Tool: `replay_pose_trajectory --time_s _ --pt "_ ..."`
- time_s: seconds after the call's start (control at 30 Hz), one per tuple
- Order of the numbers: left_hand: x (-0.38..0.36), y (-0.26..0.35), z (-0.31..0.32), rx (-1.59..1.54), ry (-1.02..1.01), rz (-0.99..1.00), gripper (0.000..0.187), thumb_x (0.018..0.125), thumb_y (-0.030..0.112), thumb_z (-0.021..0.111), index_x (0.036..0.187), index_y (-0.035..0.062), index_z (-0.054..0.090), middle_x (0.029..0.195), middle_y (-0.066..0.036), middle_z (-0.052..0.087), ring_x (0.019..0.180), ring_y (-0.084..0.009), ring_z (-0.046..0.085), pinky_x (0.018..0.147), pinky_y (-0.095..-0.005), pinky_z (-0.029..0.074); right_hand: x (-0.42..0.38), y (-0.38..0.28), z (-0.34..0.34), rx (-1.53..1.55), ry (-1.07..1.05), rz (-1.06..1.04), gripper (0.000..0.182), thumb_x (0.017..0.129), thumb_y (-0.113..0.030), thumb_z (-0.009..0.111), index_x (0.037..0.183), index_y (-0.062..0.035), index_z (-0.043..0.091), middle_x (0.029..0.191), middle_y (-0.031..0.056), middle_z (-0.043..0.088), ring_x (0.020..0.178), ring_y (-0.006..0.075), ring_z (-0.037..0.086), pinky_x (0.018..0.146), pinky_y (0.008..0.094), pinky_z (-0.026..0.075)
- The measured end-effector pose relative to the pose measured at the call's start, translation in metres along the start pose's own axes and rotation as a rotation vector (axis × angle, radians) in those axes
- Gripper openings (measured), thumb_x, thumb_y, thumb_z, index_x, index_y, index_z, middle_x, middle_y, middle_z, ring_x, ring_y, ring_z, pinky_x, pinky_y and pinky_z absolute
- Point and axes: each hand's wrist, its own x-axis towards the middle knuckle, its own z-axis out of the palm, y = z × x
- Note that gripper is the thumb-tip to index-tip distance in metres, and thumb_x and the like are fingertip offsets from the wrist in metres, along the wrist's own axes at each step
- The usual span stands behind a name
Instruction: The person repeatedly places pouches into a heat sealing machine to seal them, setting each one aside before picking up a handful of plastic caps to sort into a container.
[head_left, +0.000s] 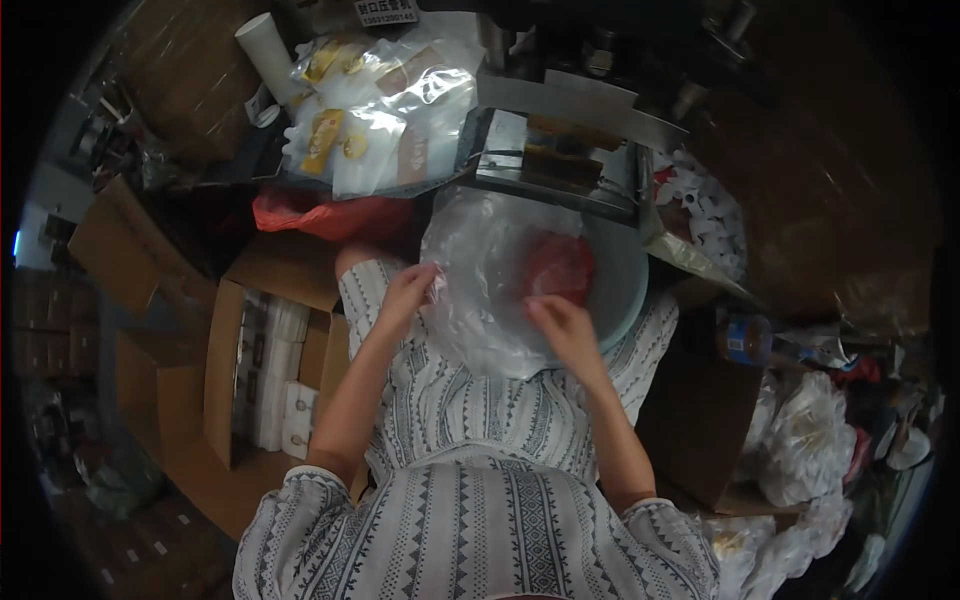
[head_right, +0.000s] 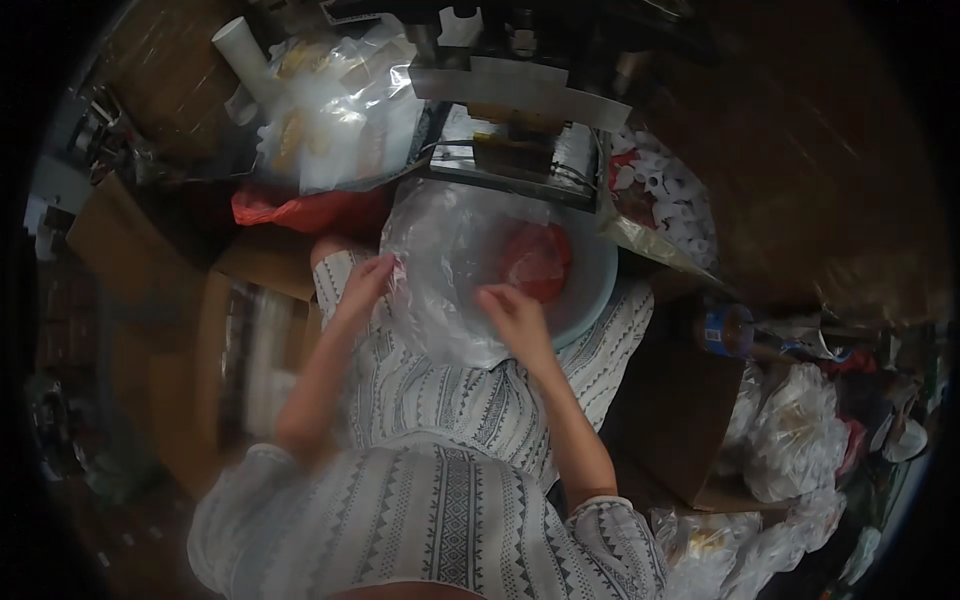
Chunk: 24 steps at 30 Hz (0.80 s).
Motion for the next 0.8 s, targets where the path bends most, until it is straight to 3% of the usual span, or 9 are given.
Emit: replay_pose_trajectory --time_s 0.07,0.3,0.4,0.47,0.6,0.67,0.8 --pt "-0.018 0.0 0.019 -0.315 -0.095 -0.043 0.029 0.092 0.031 0.058 0.102 0.0045 0.064 0.089 0.0 0.064 0.079 -0.0093 0.06 0.071 -0.0239 0.047 0.022 -0.003 0.047 0.151 0.078 -0.141 0.024 0.088 -0.016 0.062 0.105 0.0009 0.063 0.093 0.0057 0.066 0.087 0.011 0.06 0.079 0.0233 0.047" --pt "-0.028 0.002 0.042 -0.177 -0.053 -0.129 0.022 0.09 0.024 0.062 0.1 0.0054 0.062 0.094 -0.002 0.065 0.087 -0.0097 0.06 0.078 -0.0262 0.048 0.036 -0.004 0.057 -0.17 0.047 -0.04 0.013 0.082 -0.011 0.067 0.09 -0.0008 0.064 0.073 0.0053 0.062 0.064 0.0078 0.056 0.057 0.0232 0.044" --pt "-0.024 -0.001 0.053 -0.418 -0.105 -0.105 0.026 0.089 0.029 0.063 0.101 0.0055 0.061 0.096 -0.002 0.064 0.087 -0.0091 0.058 0.075 -0.0266 0.047 0.033 0.007 0.055 -0.15 0.156 -0.125 0.011 0.083 -0.011 0.066 0.089 -0.0012 0.063 0.069 0.005 0.061 0.057 0.0073 0.052 0.052 0.0237 0.041" --pt "-0.04 0.048 0.066 -0.755 -0.164 -0.428 0.031 0.089 0.035 0.061 0.102 0.0066 0.061 0.086 0.003 0.061 0.076 -0.0068 0.054 0.066 -0.0217 0.042 0.028 0.008 0.053 -0.133 0.205 -0.096 0.012 0.085 -0.011 0.062 0.09 -0.0004 0.061 0.07 0.0101 0.061 0.059 0.0183 0.059 0.055 0.0297 0.045" --pt "-0.016 0.008 0.052 -0.572 -0.143 -0.321 0.032 0.091 0.035 0.059 0.104 0.0058 0.06 0.091 0.002 0.061 0.082 -0.0085 0.055 0.072 -0.0241 0.044 0.021 0.014 0.049 -0.218 0.208 -0.193 0.01 0.087 -0.01 0.06 0.09 -0.0009 0.061 0.075 0.0117 0.062 0.061 0.021 0.06 0.055 0.0309 0.045" --pt "-0.014 0.01 0.044 -0.188 -0.121 -0.109 0.028 0.094 0.025 0.055 0.111 0.0031 0.058 0.106 -0.004 0.063 0.098 -0.0151 0.058 0.088 -0.0311 0.046 0.017 0.016 0.045 -0.239 0.259 -0.183 0.01 0.087 -0.01 0.059 0.09 -0.001 0.061 0.079 0.0124 0.062 0.063 0.0244 0.06 0.056 0.0319 0.046" --pt "-0.013 0.013 0.039 -0.503 -0.2 -0.113 0.024 0.093 0.019 0.056 0.109 0.0024 0.06 0.104 -0.004 0.064 0.097 -0.0135 0.058 0.087 -0.0302 0.046 0.012 0.021 0.036 -0.266 0.32 -0.174 0.01 0.087 -0.01 0.059 0.09 -0.001 0.061 0.08 0.0129 0.062 0.064 0.0258 0.06 0.056 0.0326 0.046"
